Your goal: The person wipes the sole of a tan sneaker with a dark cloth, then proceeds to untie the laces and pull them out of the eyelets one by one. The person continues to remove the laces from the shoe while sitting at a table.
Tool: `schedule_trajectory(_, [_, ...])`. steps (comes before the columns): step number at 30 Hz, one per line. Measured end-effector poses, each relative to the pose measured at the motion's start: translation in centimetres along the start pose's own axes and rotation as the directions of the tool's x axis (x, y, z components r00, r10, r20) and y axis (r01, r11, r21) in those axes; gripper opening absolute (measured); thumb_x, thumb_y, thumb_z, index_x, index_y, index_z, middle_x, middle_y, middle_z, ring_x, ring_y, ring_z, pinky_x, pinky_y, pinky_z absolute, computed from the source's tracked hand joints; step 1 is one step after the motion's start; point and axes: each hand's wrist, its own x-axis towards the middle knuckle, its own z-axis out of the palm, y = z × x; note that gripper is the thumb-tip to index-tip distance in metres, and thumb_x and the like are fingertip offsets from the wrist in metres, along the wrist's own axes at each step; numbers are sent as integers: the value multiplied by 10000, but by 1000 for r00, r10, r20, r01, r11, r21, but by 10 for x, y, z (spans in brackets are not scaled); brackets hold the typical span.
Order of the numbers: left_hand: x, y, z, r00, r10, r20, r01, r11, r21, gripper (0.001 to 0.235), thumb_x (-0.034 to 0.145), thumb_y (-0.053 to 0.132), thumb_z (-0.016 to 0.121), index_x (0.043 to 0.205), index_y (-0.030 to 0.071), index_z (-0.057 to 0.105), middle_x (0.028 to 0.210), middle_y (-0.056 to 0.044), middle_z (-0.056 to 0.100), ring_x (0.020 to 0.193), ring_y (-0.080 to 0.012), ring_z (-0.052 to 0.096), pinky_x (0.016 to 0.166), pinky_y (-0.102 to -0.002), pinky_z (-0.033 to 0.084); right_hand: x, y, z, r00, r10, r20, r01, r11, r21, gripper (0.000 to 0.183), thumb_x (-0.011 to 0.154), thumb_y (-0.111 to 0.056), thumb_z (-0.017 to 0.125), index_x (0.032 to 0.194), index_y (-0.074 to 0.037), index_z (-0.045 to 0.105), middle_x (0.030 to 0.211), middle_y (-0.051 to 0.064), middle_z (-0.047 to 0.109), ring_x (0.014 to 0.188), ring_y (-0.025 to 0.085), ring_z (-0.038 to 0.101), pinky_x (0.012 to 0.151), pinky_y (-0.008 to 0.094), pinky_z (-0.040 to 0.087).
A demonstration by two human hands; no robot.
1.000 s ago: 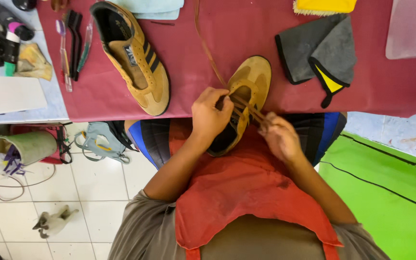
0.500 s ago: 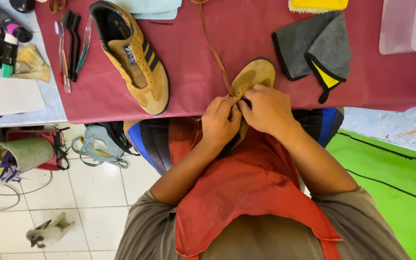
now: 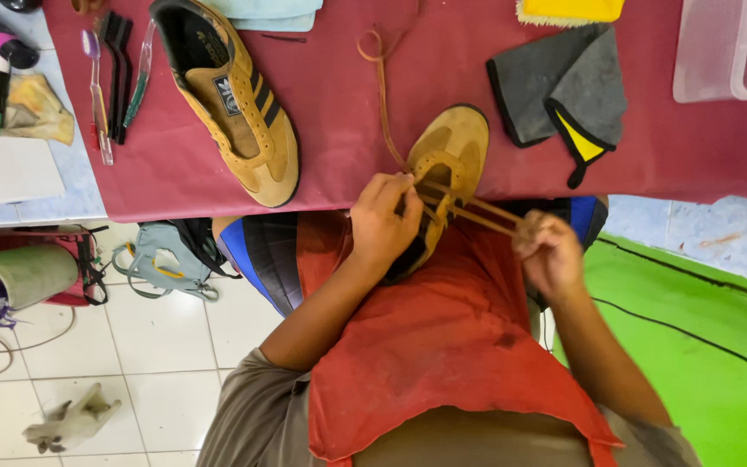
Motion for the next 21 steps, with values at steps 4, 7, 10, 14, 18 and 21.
schedule_trajectory(4, [-10, -2, 11, 997, 67, 27, -69, 993, 92, 107, 822, 71, 712, 922, 85, 747, 832, -30, 635, 843, -260, 741, 750, -341, 632, 8, 18, 25, 991, -1, 137, 72, 855, -513, 220, 942, -88, 602, 730, -31, 608, 687, 52, 471, 654, 167, 485, 594, 310, 395])
schedule_trajectory(7, [-9, -6, 7, 997, 64, 31, -66, 995, 69, 103, 816, 60, 704, 905, 87, 746, 824, -18, 627, 846, -250, 738, 764, -332, 629, 38, -67, 113, 941, -14, 339, 326, 315, -891, 220, 877, -121, 698, 685, -77, 601, 627, 98, 517, 576, 298, 559, 497, 400, 434])
schedule_trajectory(10, [-7, -10, 4, 995, 87, 41, -89, 995, 51, 99, 841, 66, 701, 922, 84, 755, 844, -20, 646, 865, -248, 740, 772, -325, 626, 58, -77, 115, 904, -187, 384, 413, 149, -899, 339, 974, -334, 671, 710, -135, 594, 658, 31, 494, 598, 248, 558, 532, 373, 453])
schedule_trajectory(14, [-8, -6, 5, 989, 129, 75, -133, 990, 50, 113, 825, 48, 712, 929, 75, 748, 851, -35, 648, 870, -264, 736, 771, -343, 625, 86, -85, 163, 935, 32, 353, 350, 72, -934, 180, 965, -218, 655, 1007, -76, 756, 821, 93, 727, 786, 295, 727, 640, 413, 573])
schedule_trajectory(18, [-5, -6, 2, 989, 142, 39, -144, 989, 46, 105, 832, 16, 711, 919, 53, 754, 859, -40, 670, 855, -260, 738, 784, -332, 622, 94, -53, 163, 942, 68, 330, 334, -55, -941, 236, 949, -187, 633, 748, -68, 598, 670, 64, 549, 677, 270, 629, 533, 375, 473])
schedule_trajectory(21, [-3, -1, -2, 992, 118, 41, -120, 992, 44, 94, 834, 19, 705, 908, 50, 752, 855, -34, 674, 850, -251, 738, 775, -327, 625, 95, -44, 156, 939, 31, 343, 342, 19, -939, 255, 955, -176, 632, 734, -64, 571, 682, 79, 521, 706, 305, 616, 561, 394, 473])
